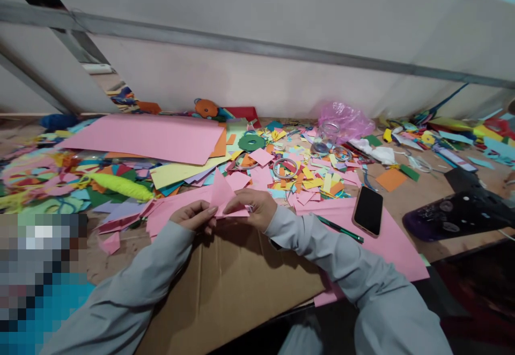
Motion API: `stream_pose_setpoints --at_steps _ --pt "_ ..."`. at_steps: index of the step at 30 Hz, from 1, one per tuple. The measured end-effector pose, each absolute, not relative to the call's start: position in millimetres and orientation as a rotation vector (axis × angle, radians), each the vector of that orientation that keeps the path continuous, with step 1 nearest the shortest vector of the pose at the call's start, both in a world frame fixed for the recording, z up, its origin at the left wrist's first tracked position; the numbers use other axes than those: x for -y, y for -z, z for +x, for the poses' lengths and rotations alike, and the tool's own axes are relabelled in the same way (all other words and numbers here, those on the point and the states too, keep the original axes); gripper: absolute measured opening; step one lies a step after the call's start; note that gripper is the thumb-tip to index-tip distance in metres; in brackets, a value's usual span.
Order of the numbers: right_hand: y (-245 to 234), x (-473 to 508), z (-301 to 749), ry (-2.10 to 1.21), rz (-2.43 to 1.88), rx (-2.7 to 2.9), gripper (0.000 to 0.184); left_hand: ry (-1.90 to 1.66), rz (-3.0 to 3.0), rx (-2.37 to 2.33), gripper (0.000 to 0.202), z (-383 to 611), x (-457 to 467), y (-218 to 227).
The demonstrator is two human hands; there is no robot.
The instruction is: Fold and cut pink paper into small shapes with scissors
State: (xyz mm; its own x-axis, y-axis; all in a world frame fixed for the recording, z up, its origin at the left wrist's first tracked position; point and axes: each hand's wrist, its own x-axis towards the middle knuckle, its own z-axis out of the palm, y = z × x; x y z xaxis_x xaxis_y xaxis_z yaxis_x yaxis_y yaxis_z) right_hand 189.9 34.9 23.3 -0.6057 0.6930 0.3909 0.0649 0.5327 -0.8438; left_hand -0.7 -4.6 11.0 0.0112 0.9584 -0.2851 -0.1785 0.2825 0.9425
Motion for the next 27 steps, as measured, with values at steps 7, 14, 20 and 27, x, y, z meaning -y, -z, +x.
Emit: stream_pose_setpoints --at_steps 7,14,20,27 --pt "-23.4 -33.6 188.9 -1.172 -0.696 1.870 0.027 -1.032 0.900 -1.176 0.037 5.3 8.8 -8.4" --pt "-16.2 -29.2 185.0 -1.313 -0.979 1.607 0.028 -1.057 1.017 -1.211 0.040 10.0 10.4 -2.3" --pt "-18.8 -28.0 183.2 -1.335 -1.027 1.546 0.025 -1.071 1.082 -1.203 0.039 12.3 10.9 2.8" --pt "-13.2 -28.1 181.2 -1.410 -1.012 1.438 0.034 -1.080 1.031 -1.252 0.041 13.4 11.9 1.1"
